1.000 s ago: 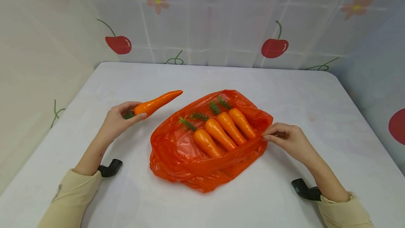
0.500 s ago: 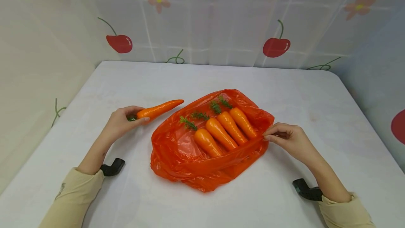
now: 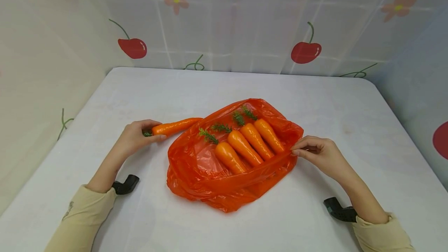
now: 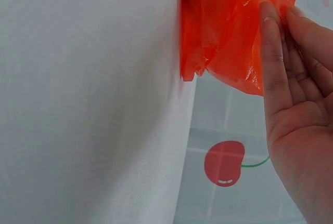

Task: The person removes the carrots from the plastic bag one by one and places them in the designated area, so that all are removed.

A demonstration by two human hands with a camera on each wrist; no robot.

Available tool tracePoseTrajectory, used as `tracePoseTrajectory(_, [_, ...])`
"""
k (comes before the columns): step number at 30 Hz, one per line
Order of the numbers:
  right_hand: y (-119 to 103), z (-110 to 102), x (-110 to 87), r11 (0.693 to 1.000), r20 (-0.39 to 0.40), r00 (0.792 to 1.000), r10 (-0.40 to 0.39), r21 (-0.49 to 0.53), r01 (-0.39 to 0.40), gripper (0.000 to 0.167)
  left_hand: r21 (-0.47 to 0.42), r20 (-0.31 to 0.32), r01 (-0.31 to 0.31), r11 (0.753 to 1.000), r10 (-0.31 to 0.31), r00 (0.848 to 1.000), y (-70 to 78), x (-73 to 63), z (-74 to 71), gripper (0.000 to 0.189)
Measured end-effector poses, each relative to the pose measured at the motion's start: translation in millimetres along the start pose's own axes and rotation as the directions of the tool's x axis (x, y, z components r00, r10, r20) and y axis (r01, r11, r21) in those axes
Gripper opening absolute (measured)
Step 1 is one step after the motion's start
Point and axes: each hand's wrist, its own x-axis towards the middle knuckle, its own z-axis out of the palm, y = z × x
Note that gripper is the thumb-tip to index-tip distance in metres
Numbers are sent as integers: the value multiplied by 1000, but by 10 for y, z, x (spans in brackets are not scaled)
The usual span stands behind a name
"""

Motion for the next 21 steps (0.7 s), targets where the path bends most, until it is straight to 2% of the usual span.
tracePoseTrajectory(4, [6, 2, -1, 1000, 3, 1000, 5, 3, -5, 13, 20, 13, -5, 1000, 4, 1000, 8, -8, -5, 51])
tracePoseTrajectory(9, [4, 2, -4, 1000, 7, 1000, 14, 1, -14, 13, 48, 27, -45, 998, 44, 999, -18, -14, -15, 51])
tracePoseTrajectory(21, [6, 1, 0, 1000, 12, 1000, 9, -6, -9, 13, 47, 35, -82, 996, 80, 996, -53, 2, -20, 53])
